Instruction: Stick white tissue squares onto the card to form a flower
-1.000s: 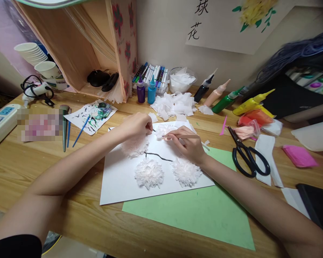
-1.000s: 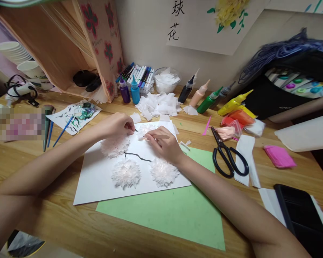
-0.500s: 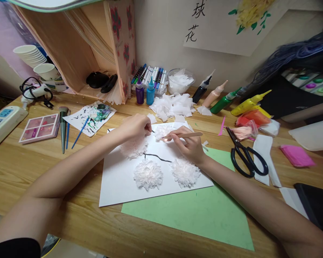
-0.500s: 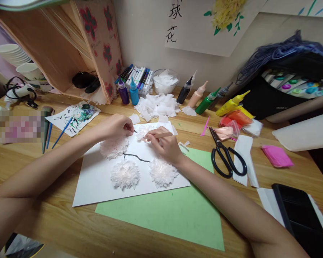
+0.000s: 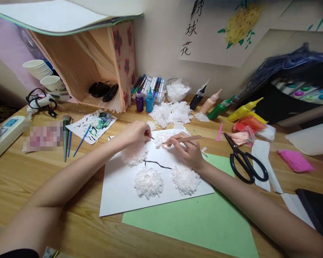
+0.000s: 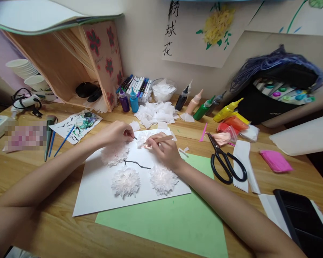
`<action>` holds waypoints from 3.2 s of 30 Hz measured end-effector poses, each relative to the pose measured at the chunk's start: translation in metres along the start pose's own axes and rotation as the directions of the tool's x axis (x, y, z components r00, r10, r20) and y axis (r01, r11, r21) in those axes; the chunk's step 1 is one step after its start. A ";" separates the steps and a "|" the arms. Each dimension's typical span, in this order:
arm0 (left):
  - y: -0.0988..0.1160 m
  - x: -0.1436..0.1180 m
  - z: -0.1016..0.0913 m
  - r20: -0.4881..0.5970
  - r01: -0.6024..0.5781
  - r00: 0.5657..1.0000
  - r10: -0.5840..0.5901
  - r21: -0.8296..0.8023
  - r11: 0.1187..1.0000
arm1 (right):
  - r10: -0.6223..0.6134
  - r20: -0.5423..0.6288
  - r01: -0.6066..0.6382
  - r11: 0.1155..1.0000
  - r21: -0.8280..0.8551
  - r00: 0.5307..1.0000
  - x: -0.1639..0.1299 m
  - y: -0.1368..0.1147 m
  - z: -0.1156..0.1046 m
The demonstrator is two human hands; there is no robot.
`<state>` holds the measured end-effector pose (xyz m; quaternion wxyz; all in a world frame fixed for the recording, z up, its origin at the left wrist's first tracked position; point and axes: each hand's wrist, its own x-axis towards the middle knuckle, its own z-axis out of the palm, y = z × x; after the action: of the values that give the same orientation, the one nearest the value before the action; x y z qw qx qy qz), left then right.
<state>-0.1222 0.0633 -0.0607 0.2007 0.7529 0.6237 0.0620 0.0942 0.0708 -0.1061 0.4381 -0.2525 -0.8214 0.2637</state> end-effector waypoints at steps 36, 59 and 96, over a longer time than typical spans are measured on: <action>-0.026 0.012 -0.018 -0.277 0.049 0.947 -0.164 -0.378 0.924 | 0.153 -0.074 -0.142 0.980 0.136 0.985 -0.002 0.003 -0.004; -0.014 0.014 -0.013 -0.207 -0.062 0.972 -0.109 -0.677 0.734 | 0.074 -0.056 -0.070 0.995 0.078 0.996 -0.001 0.000 -0.005; 0.035 -0.018 0.015 -0.107 -0.021 0.994 0.011 -0.084 0.996 | -0.211 0.137 0.219 0.975 -0.045 0.968 -0.001 0.001 -0.002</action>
<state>-0.0890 0.0382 -0.0579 0.1986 0.7443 0.6242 0.1302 0.0965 0.0714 -0.1063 0.4013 -0.1571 -0.8786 0.2058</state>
